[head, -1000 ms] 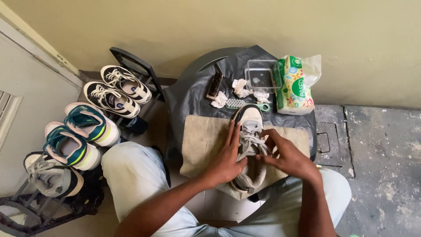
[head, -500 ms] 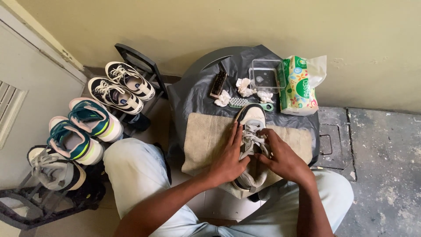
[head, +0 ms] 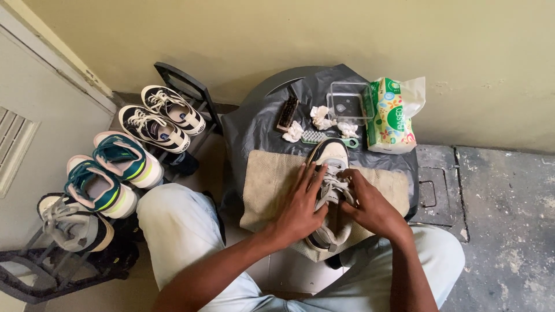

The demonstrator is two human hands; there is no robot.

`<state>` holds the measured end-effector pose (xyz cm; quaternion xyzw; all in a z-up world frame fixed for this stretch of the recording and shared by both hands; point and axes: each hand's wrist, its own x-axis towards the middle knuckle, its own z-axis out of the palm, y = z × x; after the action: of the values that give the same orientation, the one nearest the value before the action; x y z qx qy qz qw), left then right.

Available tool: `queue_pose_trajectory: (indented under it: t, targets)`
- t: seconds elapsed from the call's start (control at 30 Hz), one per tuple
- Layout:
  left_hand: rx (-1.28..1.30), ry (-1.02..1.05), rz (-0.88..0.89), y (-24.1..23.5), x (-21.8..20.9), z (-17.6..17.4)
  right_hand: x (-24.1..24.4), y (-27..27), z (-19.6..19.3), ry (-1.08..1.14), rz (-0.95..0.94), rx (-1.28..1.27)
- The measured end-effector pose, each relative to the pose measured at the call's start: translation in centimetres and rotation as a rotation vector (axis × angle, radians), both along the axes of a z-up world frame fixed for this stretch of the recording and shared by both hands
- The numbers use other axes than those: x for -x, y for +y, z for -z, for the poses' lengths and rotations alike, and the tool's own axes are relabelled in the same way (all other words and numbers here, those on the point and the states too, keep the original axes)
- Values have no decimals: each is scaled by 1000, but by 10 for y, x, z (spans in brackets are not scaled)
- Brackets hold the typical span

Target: The person cleans a black and white sneaker by brushing the sole and upper with a green brush and wiping with a tissue. They switch between shoes on a nearby rack and continue scrubbing and wiping the same sneaker repeatedly.

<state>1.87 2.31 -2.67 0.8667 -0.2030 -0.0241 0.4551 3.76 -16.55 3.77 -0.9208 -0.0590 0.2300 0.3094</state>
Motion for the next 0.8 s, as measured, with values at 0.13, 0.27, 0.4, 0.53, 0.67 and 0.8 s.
queue_pose_trajectory:
  t: [0.13,0.27,0.4,0.53,0.67,0.8]
  targets:
    - [54,-41,-14,-3,2,9,-1,-3,0,-17,-4,-16]
    - [27,-110,-38,-6,0,22,-2,-8,2,-34,-22,-55]
    - [45,-133,-64,-5,0,22,-4,-5,-9,-35,-49,-69]
    - [56,-143,-77,-6,2,20,-2,-9,0,-20,-22,-64]
    - [71,-90,-33,-4,1,15,-5,-9,5,-30,-27,-61]
    - [38,-74,-57,-5,0,14,-6,-15,18,-33,-37,-10]
